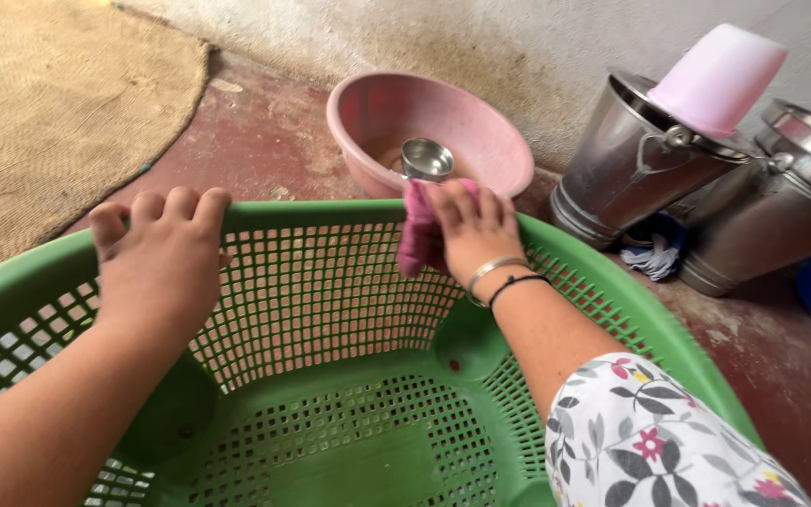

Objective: The person removes stainless steel plates, bowls, cups, and utensils from a green plastic basket and places them on the floor. Then the person wipes the inside of the basket with a pink cloth.

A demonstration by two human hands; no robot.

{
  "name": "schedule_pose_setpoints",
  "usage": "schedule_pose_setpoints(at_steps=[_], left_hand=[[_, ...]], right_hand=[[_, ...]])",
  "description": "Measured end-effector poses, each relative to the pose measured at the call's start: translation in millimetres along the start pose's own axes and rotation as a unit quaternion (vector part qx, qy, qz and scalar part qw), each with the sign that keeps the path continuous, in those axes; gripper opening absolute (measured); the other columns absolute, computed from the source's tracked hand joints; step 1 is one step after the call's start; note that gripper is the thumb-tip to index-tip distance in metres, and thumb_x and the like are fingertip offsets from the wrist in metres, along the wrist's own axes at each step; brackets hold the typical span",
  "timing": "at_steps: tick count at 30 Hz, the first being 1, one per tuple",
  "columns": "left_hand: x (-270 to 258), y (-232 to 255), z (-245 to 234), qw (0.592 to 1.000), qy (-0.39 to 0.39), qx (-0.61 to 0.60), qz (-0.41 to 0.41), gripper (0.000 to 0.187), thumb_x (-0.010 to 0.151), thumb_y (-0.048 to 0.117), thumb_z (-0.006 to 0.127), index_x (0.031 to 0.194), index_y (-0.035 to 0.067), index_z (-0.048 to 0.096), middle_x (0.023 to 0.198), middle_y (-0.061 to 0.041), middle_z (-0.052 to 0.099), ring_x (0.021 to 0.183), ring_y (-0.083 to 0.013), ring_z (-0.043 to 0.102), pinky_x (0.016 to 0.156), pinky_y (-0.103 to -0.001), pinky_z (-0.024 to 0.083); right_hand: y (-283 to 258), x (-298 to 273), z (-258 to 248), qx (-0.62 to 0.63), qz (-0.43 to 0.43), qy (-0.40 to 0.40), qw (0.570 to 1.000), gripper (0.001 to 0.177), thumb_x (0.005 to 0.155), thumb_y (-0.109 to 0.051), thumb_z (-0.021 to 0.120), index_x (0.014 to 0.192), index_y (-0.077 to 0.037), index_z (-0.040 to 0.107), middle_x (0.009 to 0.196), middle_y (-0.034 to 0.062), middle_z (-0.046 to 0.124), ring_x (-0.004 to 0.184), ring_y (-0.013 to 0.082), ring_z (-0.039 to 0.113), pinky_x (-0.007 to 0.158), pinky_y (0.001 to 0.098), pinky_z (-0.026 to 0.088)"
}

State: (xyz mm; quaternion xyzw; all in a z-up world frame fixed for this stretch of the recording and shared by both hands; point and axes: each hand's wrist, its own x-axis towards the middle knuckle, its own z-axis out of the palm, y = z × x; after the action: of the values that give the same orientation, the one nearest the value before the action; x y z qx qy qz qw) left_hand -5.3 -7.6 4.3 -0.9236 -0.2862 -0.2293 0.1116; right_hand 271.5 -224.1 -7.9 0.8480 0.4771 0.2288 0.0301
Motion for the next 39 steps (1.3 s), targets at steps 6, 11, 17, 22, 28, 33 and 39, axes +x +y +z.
schedule_pose_setpoints(at_steps=[6,11,17,22,28,33,39], left_hand=[[7,6,-28,0.964,-0.107,0.232,0.075,0.080,0.105,0.023,0.050,0.169,0.044,0.007,0.123,-0.008,0.062,0.107,-0.0228,0.061,0.089,-0.039,0.050],[14,15,-50,0.934,-0.230,0.259,0.092,0.076,0.105,0.035,0.037,0.162,0.047,-0.013,0.125,-0.011,0.058,0.104,-0.0227,0.063,0.090,-0.037,0.055],[17,23,-76,0.935,-0.266,0.225,0.064,0.083,0.108,0.019,0.038,0.160,0.048,-0.019,0.133,-0.016,0.055,0.109,-0.0271,0.064,0.094,-0.043,0.057],[9,34,-77,0.931,-0.301,0.208,0.011,0.096,0.101,0.017,0.049,0.158,0.046,-0.023,0.159,-0.019,0.028,0.140,-0.0399,0.037,0.107,-0.071,0.032],[-42,79,-51,0.961,-0.203,0.187,0.036,0.094,0.093,0.024,0.052,0.164,0.017,-0.010,0.173,-0.018,-0.011,0.154,-0.0489,-0.005,0.105,-0.081,-0.005],[-101,156,-11,0.922,-0.376,-0.012,0.090,0.095,0.095,0.040,0.063,0.164,0.023,-0.001,0.171,-0.012,0.000,0.154,-0.0457,0.004,0.113,-0.079,0.007],[-123,203,47,0.838,-0.533,-0.107,0.044,0.087,0.098,0.023,0.067,0.166,0.037,0.015,0.173,-0.013,0.005,0.156,-0.0450,0.012,0.106,-0.080,0.031]], right_hand=[[55,-45,1,-0.075,0.068,-0.025,0.995,0.094,0.079,-0.036,0.068,0.157,-0.029,0.016,0.154,0.0073,0.032,0.133,0.0408,0.037,0.108,0.0628,0.030],[104,-94,-22,-0.110,0.137,-0.078,0.981,0.083,0.092,-0.034,0.069,0.161,-0.031,0.023,0.157,0.0039,0.039,0.132,0.0382,0.048,0.096,0.0584,0.046],[136,-161,-81,-0.030,0.239,-0.229,0.943,0.104,0.083,-0.041,0.075,0.160,-0.031,0.006,0.153,0.0094,0.032,0.136,0.0437,0.040,0.113,0.0538,0.037],[121,-200,-115,-0.043,0.251,-0.297,0.920,0.115,0.073,-0.047,0.080,0.160,-0.034,0.005,0.152,0.0032,0.036,0.131,0.0380,0.053,0.106,0.0481,0.052],[132,-201,-105,0.007,0.303,-0.250,0.920,0.107,0.072,-0.050,0.080,0.158,-0.039,0.018,0.150,0.0028,0.044,0.126,0.0336,0.060,0.102,0.0467,0.055],[131,-178,-98,0.118,0.229,-0.144,0.956,0.109,0.064,-0.049,0.083,0.158,-0.036,0.028,0.147,0.0091,0.050,0.124,0.0386,0.057,0.098,0.0492,0.051],[83,-115,-78,0.110,0.241,-0.159,0.951,0.102,0.073,-0.047,0.078,0.159,-0.038,0.024,0.149,0.0085,0.049,0.124,0.0383,0.059,0.102,0.0498,0.050]])
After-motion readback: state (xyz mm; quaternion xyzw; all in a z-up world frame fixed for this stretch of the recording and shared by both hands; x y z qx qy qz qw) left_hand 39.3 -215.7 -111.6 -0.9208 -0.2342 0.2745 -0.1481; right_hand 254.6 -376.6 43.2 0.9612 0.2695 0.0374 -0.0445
